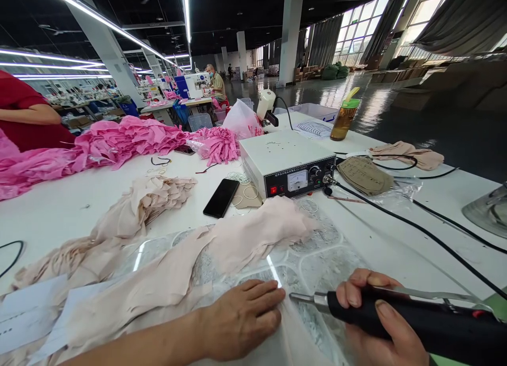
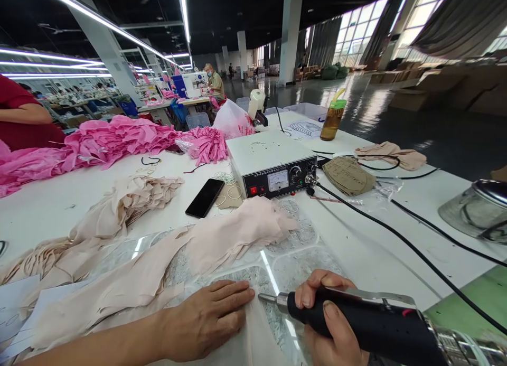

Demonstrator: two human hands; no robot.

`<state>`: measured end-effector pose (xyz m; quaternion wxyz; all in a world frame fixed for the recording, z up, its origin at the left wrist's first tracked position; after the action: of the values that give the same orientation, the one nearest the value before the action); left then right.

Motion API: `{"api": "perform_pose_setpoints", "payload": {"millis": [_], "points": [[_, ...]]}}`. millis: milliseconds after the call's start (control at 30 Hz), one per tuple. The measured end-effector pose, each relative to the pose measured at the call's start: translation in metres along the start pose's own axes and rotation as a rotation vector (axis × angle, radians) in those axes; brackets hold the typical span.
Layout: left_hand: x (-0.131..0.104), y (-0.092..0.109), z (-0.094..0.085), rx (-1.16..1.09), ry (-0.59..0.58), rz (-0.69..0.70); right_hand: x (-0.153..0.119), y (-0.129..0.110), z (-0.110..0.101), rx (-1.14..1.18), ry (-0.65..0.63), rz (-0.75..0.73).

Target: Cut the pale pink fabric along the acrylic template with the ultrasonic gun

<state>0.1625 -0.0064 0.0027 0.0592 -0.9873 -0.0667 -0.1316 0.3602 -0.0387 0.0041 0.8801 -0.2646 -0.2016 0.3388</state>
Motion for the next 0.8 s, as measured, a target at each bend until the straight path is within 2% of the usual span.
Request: {"api": "perform_pose_setpoints", "payload": {"millis": [100, 533, 800], "points": [[0.001, 0.000, -0.001, -0.006, -0.008, 0.000, 0.000, 0.000, -0.002, 0.000, 0.015, -0.008], [0.002, -0.002, -0.001, -0.001, 0.002, -0.001, -0.002, 0.003, 0.003, -0.039, -0.059, -0.013], [0.002, -0.001, -0.002, 0.002, -0.011, 0.009, 0.000, 0.000, 0.009, -0.104, -0.180, -0.021]]}}
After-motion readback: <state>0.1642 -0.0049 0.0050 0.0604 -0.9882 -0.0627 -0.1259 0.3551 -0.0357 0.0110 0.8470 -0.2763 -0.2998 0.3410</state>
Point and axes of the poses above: each hand's wrist, its own x-axis towards the middle knuckle, its own z-axis out of the palm, y = z × x, the point moved 6 cm from there along x, towards the middle knuckle, and after that the axes turned 11 degrees about x, right-handed, at the moved point
